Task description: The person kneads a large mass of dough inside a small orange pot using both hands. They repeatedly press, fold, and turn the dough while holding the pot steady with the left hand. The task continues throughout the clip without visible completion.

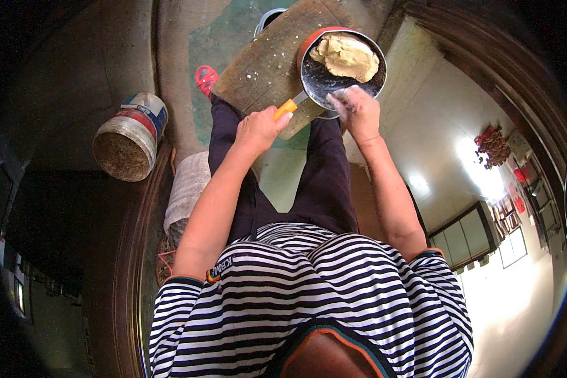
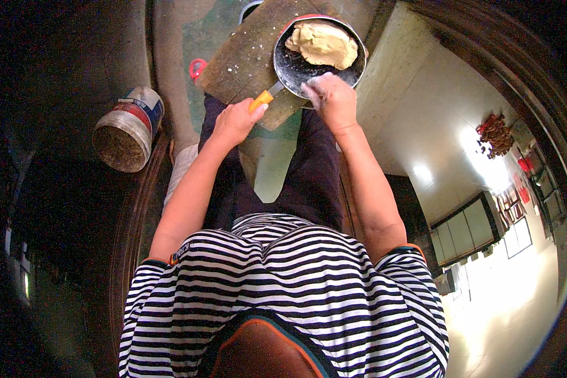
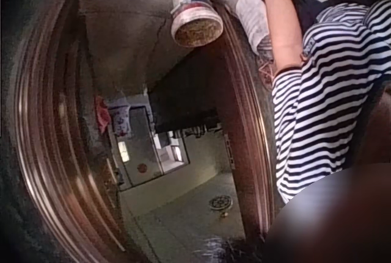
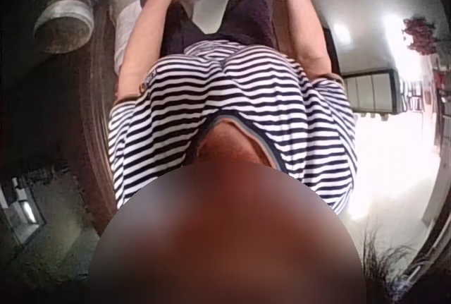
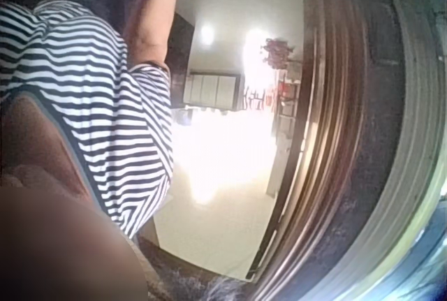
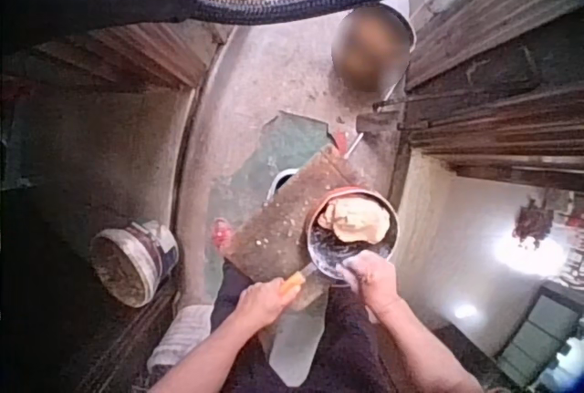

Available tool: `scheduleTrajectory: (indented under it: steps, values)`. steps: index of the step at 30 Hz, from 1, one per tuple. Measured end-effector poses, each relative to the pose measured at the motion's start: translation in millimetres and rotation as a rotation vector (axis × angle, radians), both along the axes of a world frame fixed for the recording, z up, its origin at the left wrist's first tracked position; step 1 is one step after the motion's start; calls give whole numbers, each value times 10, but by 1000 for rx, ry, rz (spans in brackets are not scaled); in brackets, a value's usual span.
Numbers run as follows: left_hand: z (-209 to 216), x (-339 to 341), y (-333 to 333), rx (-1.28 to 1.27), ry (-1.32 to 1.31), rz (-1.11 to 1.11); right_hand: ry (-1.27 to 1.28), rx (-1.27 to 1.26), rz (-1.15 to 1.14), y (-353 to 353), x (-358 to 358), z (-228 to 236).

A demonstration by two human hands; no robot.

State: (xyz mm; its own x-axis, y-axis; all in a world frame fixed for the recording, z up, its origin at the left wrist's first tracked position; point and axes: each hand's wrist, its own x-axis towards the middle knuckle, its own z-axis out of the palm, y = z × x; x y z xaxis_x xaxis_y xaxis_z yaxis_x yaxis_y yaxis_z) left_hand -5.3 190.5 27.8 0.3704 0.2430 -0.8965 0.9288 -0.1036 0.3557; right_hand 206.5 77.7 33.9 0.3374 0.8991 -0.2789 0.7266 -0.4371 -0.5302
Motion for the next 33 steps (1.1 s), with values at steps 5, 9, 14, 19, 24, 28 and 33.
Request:
scheduleTrajectory:
  steps: [5,9,14,19,24,28,33]
  values:
    - [-1,-4,-16,20,-26,7,-119,54,-33,119,140,-112]
    - [1,-21,-17,20,-36,-12,-257,256,-27,309,335,-39]
    - [6,16,-1,-24,-18,5,-324,169,-53,579,406,-124]
    - [9,5,-12,1,3,-1,-305,35,71,633,370,13]
    - [4,5,4,-10,5,-11,-200,-59,112,461,161,-70]
    - [26,36,75,-13,-6,-55,-288,-5,85,432,51,-261]
    - [14,28,84,-15,-9,-48,-238,163,100,369,23,-515]
